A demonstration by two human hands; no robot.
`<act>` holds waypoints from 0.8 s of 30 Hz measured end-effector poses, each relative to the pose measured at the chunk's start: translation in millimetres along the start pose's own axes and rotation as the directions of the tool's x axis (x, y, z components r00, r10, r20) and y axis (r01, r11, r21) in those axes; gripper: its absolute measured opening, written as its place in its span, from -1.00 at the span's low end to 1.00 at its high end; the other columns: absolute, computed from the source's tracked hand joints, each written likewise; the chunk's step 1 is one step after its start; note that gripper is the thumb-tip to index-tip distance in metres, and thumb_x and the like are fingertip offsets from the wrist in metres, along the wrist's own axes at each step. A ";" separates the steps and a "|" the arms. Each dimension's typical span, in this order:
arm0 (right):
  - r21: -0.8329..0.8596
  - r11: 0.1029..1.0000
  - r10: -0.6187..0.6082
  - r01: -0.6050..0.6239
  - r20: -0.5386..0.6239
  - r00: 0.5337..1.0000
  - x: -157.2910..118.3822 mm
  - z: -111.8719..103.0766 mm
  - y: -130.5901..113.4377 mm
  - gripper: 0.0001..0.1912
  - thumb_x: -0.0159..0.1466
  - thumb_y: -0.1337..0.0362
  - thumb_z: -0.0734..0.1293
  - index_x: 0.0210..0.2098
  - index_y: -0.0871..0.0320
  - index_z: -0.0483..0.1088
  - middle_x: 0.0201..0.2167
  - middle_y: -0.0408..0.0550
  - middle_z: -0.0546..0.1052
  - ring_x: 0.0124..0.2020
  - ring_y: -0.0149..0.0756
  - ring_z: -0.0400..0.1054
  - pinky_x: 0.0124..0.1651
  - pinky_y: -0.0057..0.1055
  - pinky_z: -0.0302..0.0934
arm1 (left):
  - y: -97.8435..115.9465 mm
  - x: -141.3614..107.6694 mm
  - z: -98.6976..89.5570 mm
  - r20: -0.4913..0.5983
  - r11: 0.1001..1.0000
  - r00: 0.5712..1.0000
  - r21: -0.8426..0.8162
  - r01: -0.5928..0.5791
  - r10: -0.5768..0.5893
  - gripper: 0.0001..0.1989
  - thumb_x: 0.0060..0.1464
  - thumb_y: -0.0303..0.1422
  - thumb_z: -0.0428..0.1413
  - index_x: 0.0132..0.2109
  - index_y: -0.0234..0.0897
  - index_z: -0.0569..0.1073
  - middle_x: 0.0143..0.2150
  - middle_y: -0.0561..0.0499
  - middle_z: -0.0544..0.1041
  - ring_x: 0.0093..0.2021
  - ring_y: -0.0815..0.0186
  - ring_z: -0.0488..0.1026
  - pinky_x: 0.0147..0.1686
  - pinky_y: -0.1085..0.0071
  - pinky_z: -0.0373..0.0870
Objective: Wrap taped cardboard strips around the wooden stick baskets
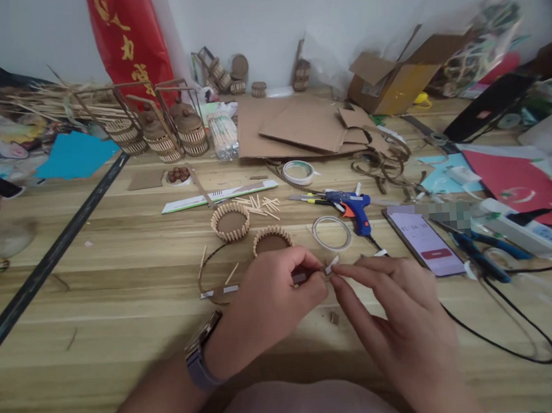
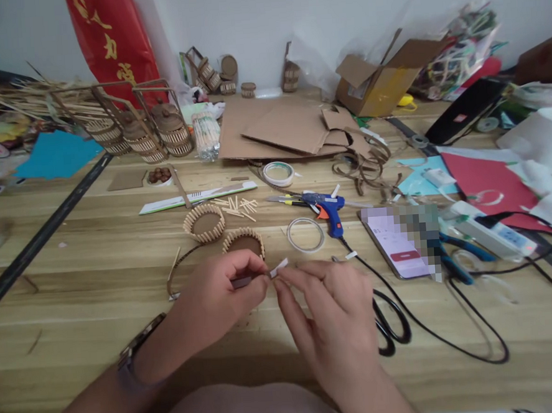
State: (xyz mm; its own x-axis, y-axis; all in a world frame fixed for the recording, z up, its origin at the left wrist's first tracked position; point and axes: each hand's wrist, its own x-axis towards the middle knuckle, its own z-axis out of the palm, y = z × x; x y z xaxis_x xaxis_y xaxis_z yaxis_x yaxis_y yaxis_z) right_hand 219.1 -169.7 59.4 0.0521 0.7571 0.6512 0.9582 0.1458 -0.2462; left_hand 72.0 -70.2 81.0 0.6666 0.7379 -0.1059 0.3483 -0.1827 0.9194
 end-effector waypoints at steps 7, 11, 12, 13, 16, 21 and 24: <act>0.104 0.991 0.074 -0.083 0.092 0.993 0.2 1.8 3.5 -0.84 0.30 0.28 0.34 -0.13 0.00 0.47 -0.31 -0.04 0.55 -0.26 -0.16 0.45 -0.22 -0.22 0.24 | 2.1 -2.2 -1.2 0.003 0.991 0.996 0.097 -0.094 0.094 -0.89 0.10 -0.43 0.07 -0.32 -0.27 0.50 -0.44 0.11 0.54 -0.42 0.39 0.43 -0.44 0.50 0.23; 0.145 0.981 0.111 -0.131 0.138 0.984 0.1 1.8 6.2 -0.87 0.29 0.27 0.34 -0.17 0.00 0.49 -0.33 -0.08 0.56 -0.26 -0.20 0.46 -0.22 -0.23 0.26 | 2.6 -2.4 -1.8 -0.001 0.964 0.987 0.217 -0.155 0.159 -0.88 0.13 -0.46 0.08 -0.32 -0.25 0.51 -0.41 0.09 0.55 -0.39 0.37 0.43 -0.41 0.48 0.22; 0.146 0.980 0.116 -0.134 0.129 0.985 0.3 2.5 6.1 -0.88 0.29 0.28 0.34 -0.19 0.00 0.49 -0.34 -0.08 0.55 -0.28 -0.20 0.46 -0.23 -0.24 0.26 | 2.1 -2.2 -1.5 0.000 0.957 0.985 0.235 -0.169 0.174 -0.88 0.13 -0.46 0.08 -0.32 -0.25 0.51 -0.40 0.09 0.55 -0.38 0.37 0.43 -0.41 0.48 0.21; 0.148 0.980 0.117 -0.134 0.120 0.986 0.6 3.5 5.7 -0.89 0.29 0.28 0.33 -0.21 0.02 0.49 -0.35 -0.08 0.55 -0.29 -0.21 0.46 -0.23 -0.24 0.25 | 1.3 -2.0 -1.1 0.003 0.953 0.983 0.246 -0.179 0.183 -0.88 0.13 -0.46 0.09 -0.32 -0.25 0.52 -0.40 0.09 0.55 -0.38 0.37 0.42 -0.40 0.47 0.20; 0.154 0.980 0.115 -0.128 0.089 0.989 1.4 5.9 3.7 -0.92 0.27 0.31 0.34 -0.25 0.04 0.49 -0.38 -0.08 0.55 -0.31 -0.21 0.45 -0.24 -0.24 0.23 | -1.0 -1.1 0.6 0.011 0.950 0.980 0.247 -0.194 0.197 -0.89 0.12 -0.47 0.10 -0.32 -0.25 0.52 -0.43 0.10 0.54 -0.40 0.38 0.41 -0.41 0.47 0.19; 0.142 0.981 0.118 -0.133 0.109 0.987 2.7 5.9 5.1 -0.90 0.29 0.30 0.30 -0.27 0.03 0.47 -0.38 -0.08 0.54 -0.31 -0.20 0.45 -0.24 -0.24 0.26 | -1.3 -0.8 1.3 0.017 0.949 0.981 0.249 -0.193 0.195 -0.89 0.13 -0.47 0.10 -0.32 -0.26 0.52 -0.43 0.10 0.53 -0.40 0.38 0.40 -0.41 0.47 0.18; 0.182 0.973 0.114 -0.144 0.164 0.980 4.0 4.5 9.2 -0.90 0.30 0.29 0.29 -0.27 0.03 0.47 -0.39 -0.11 0.54 -0.33 -0.23 0.45 -0.27 -0.27 0.28 | 0.1 -1.0 0.7 0.025 0.946 0.981 0.261 -0.191 0.192 -0.89 0.13 -0.47 0.10 -0.32 -0.26 0.52 -0.43 0.10 0.52 -0.40 0.38 0.40 -0.41 0.46 0.19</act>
State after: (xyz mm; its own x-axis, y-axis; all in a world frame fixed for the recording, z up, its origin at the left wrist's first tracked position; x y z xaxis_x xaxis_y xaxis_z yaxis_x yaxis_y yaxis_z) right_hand 226.9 -162.4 56.4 0.1141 0.8629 0.4924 0.8733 0.1492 -0.4638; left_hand 71.9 -71.4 81.0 0.7371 0.6729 0.0629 0.3741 -0.4837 0.7913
